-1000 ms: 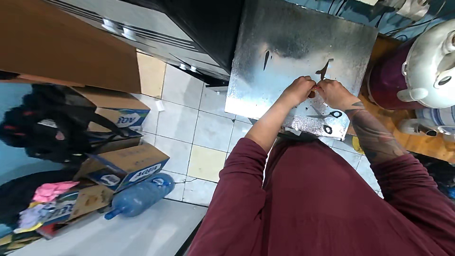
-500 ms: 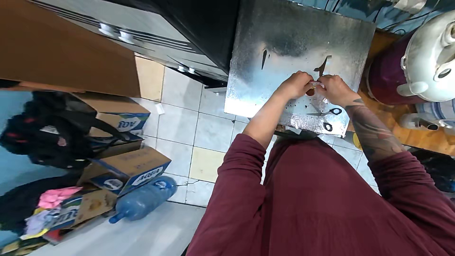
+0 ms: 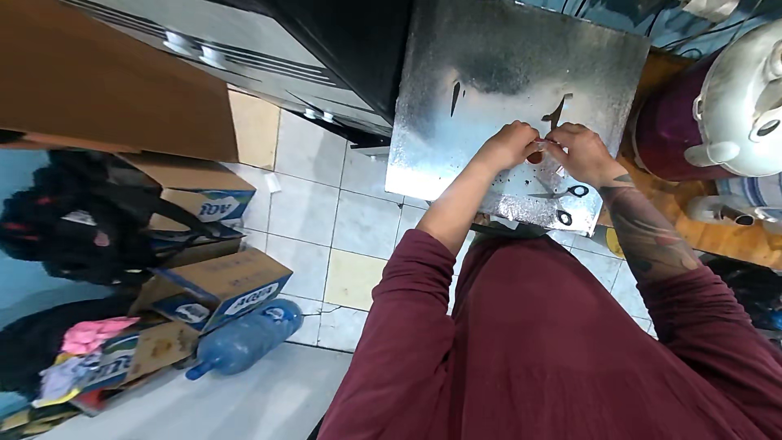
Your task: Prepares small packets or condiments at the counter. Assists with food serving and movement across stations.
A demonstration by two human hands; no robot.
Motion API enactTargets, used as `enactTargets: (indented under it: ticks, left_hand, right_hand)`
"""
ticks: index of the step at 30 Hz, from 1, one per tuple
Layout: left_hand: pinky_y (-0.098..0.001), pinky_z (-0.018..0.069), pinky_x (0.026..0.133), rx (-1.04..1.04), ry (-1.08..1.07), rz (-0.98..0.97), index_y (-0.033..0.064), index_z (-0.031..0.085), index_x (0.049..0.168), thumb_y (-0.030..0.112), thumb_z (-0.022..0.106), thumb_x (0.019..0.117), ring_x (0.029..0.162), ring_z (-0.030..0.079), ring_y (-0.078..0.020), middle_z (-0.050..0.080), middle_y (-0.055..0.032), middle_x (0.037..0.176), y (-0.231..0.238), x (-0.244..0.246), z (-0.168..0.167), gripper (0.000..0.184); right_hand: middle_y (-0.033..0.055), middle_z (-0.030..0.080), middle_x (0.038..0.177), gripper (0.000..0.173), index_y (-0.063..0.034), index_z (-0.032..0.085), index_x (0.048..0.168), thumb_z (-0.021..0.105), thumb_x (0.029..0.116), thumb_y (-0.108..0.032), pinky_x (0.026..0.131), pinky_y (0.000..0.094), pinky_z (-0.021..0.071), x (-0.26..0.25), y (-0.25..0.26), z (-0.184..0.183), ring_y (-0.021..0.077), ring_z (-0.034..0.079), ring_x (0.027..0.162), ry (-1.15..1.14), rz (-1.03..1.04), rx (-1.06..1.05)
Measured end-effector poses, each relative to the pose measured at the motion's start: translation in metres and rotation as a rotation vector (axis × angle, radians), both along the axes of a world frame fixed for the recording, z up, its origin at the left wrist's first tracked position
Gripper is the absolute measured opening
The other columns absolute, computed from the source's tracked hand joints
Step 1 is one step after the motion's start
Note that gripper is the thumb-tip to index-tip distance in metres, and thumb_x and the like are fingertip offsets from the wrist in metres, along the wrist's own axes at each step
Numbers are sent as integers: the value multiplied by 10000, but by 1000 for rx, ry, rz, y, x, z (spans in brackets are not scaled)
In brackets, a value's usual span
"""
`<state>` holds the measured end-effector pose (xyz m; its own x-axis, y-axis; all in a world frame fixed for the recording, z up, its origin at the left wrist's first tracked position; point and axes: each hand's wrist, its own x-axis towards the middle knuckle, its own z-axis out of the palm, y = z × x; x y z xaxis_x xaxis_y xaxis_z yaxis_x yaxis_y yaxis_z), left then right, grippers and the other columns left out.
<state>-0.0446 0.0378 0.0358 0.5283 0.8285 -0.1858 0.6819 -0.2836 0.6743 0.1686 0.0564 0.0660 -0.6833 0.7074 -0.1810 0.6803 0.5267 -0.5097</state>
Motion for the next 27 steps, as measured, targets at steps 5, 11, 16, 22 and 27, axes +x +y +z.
enactTargets:
  ticks: [5,11,16,22,27]
  left_hand:
    - [-432,547,978,-107,-242,297,30,549,1421,45,604,961,1097,662,-277,632,-191,1284,-20,-10,-3,464]
    - [-490,566,862,-248,-176,602,36,678,1113,365,513,1063,913,702,-255,710,-133,962,-45,4,-31,372]
    - [-526,556,837,-276,-109,481,45,665,1091,366,505,1069,903,695,-288,699,-135,937,-32,6,-29,359]
    - [-554,548,847,-313,22,326,27,669,1092,290,511,1048,940,697,-325,703,-164,970,-15,1,-24,310]
    - [-563,539,824,-316,44,262,4,676,1019,312,559,1021,921,684,-341,689,-180,947,-6,-4,-23,329]
  right_hand:
    - [177,700,1037,304,-4,712,1079,525,1064,-243,893,473,562,3,-7,-10,299,694,951,107,-81,17]
    - [146,721,1012,311,-21,737,1089,543,1059,-261,846,411,580,13,-16,-30,238,700,887,205,-192,77]
    - [134,723,967,326,-31,744,1064,557,1051,-298,815,415,577,16,-21,-35,222,693,846,210,-278,24]
    - [77,731,859,242,-20,743,1065,658,1004,-239,738,309,588,11,-39,-38,92,676,735,437,-604,-107]
    - [124,723,904,238,4,746,1051,637,1011,-203,735,312,574,12,-48,-43,147,668,767,419,-528,104]
